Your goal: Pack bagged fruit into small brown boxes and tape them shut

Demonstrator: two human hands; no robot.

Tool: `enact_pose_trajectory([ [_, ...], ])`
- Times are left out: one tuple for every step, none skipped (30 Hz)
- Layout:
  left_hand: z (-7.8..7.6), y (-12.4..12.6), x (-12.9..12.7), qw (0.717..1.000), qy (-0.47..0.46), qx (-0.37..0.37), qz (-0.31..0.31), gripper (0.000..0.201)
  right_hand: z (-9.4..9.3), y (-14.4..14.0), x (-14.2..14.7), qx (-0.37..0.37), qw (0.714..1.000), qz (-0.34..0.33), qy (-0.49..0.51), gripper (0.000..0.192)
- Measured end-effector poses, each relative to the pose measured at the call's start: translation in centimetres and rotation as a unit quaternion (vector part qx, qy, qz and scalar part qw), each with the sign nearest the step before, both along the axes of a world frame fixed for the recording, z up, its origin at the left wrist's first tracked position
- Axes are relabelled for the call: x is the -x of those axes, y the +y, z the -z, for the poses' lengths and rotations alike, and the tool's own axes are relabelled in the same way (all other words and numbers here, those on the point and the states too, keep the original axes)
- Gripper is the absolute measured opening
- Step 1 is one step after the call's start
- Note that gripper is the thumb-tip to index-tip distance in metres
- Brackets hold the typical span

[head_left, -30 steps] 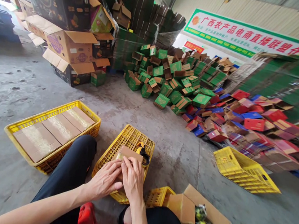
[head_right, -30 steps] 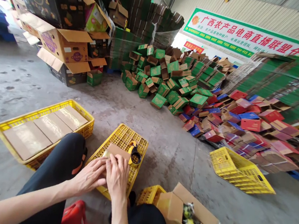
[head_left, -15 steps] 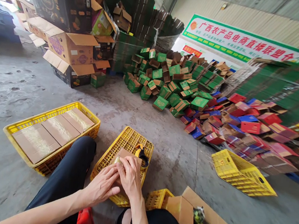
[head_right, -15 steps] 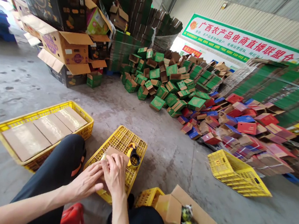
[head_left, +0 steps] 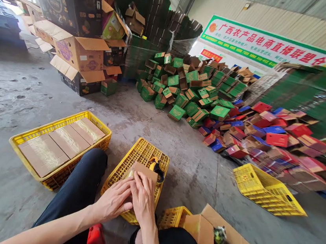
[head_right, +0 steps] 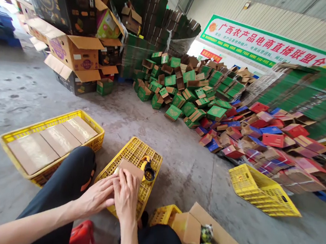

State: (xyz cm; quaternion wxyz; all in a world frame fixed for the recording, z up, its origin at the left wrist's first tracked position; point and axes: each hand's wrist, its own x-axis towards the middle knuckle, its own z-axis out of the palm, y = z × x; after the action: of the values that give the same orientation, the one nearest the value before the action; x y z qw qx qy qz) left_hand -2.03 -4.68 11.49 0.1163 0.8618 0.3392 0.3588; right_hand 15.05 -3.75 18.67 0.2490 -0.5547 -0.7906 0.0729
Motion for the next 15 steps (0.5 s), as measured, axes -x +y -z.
enact_pose_trajectory([
  [-0.1,0.0,0.2,1.000,0.008,0.000,0.000,0.065,0.4,-0.7,-0.4,-0.007,1.000,0.004,0.006,0.048],
  [-0.3,0.0,0.3,1.000,0.015,0.003,-0.003,0.065,0.8,-1.4,-1.0,-0.014,1.000,0.012,0.011,0.048],
  [-0.5,0.0,0.3,1.000,0.021,0.008,-0.008,0.065,1.3,-2.1,-1.5,-0.020,0.999,0.024,0.015,0.047],
  [-0.7,0.0,0.3,1.000,0.025,0.013,-0.014,0.064,1.7,-2.7,-2.2,-0.024,0.999,0.037,0.018,0.046],
  [-1.0,0.1,0.2,0.999,0.028,0.019,-0.020,0.063,2.1,-3.4,-2.8,-0.025,0.998,0.051,0.021,0.046],
  [-1.2,0.1,0.2,0.999,0.032,0.025,-0.024,0.061,2.4,-3.9,-3.4,-0.027,0.997,0.066,0.027,0.045],
  [-1.4,0.1,0.1,0.999,0.036,0.029,-0.026,0.059,2.7,-4.5,-3.8,-0.028,0.996,0.079,0.035,0.045],
  [-1.6,0.1,0.0,0.998,0.040,0.032,-0.028,0.058,3.0,-4.9,-4.2,-0.030,0.994,0.091,0.048,0.045],
  [-1.7,0.1,-0.1,0.998,0.045,0.033,-0.029,0.057,3.2,-5.2,-4.5,-0.032,0.992,0.102,0.068,0.045],
  [-1.8,0.1,-0.1,0.998,0.050,0.032,-0.030,0.056,3.4,-5.4,-4.6,-0.033,0.989,0.113,0.093,0.045],
  [-1.9,0.0,-0.2,0.998,0.055,0.031,-0.031,0.055,3.5,-5.4,-4.6,-0.035,0.984,0.125,0.123,0.045],
  [-2.0,-0.1,-0.2,0.997,0.060,0.029,-0.033,0.054,3.7,-5.3,-4.5,-0.037,0.977,0.141,0.155,0.045],
  [-2.0,-0.2,-0.2,0.997,0.064,0.028,-0.035,0.053,3.9,-5.0,-4.4,-0.039,0.968,0.161,0.187,0.045],
  [-2.0,-0.3,-0.2,0.997,0.069,0.026,-0.038,0.053,4.1,-4.5,-4.3,-0.038,0.958,0.184,0.218,0.046],
  [-2.0,-0.4,-0.2,0.996,0.072,0.024,-0.041,0.053,4.2,-3.9,-4.2,-0.030,0.945,0.210,0.249,0.047],
])
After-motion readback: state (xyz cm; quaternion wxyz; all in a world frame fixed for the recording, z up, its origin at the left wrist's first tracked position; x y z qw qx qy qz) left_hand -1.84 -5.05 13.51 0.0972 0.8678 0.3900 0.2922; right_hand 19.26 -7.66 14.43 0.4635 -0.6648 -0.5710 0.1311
